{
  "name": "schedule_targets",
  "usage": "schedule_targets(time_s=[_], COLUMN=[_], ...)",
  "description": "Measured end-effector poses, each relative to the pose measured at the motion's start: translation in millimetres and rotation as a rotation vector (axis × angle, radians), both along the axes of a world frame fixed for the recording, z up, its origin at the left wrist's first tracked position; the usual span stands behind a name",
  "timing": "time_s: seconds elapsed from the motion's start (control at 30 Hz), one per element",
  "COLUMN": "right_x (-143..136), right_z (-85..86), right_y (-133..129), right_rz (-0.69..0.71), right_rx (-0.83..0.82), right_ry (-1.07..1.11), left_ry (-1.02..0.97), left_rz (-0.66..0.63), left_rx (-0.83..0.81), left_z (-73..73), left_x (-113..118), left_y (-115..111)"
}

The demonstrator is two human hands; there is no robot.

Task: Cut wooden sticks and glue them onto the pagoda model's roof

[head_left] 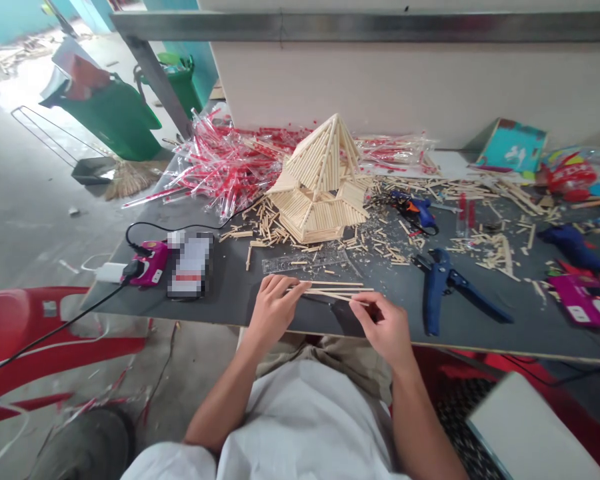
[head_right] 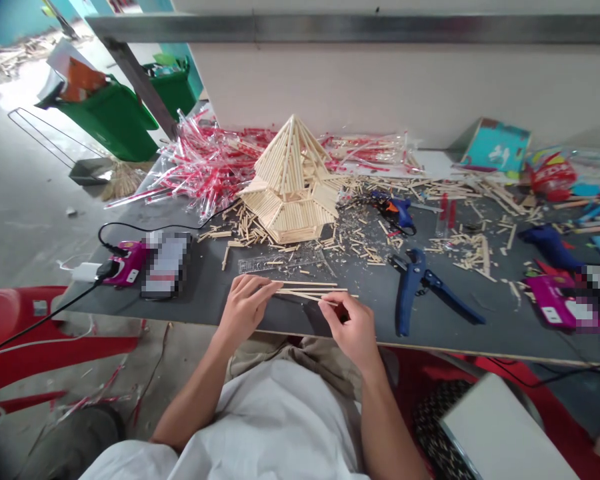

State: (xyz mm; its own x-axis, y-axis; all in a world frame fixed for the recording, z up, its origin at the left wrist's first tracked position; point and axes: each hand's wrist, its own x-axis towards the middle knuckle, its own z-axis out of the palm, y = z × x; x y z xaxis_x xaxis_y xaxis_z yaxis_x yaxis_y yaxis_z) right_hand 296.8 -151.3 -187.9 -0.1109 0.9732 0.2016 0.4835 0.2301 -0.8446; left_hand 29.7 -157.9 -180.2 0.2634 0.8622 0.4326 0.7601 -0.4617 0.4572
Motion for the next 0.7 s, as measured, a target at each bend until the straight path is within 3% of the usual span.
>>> schedule_targets(time_s=[0.17,0.33,0.47,0.6,0.7], right_x=[3,9,17,21,21], right_z=[0.6,-5.6,-3.4,1.5,1.7], right_y=[-3,4,17,22,21], right_rz=[0.011,-0.118,-0.216,-0.236,-0.224], right_rx=[-0.034,-0.199,-0.166,-0.199,-0.224], right_ry=[0.041,0.659,0.900,1.013,1.056], left_ry=[-0.027,-0.238,-0.667,-1.161,-1.391], left_rz=[0.028,-0.082,0.141,0.103,0.197], left_rx=[-0.007,-0.059,-0.083,-0.352,-0.431], left_z=[1.4,18.2,35.0,38.0,36.7], left_x=[5,12,15,30,48], left_y=[-1,15,46,73,82])
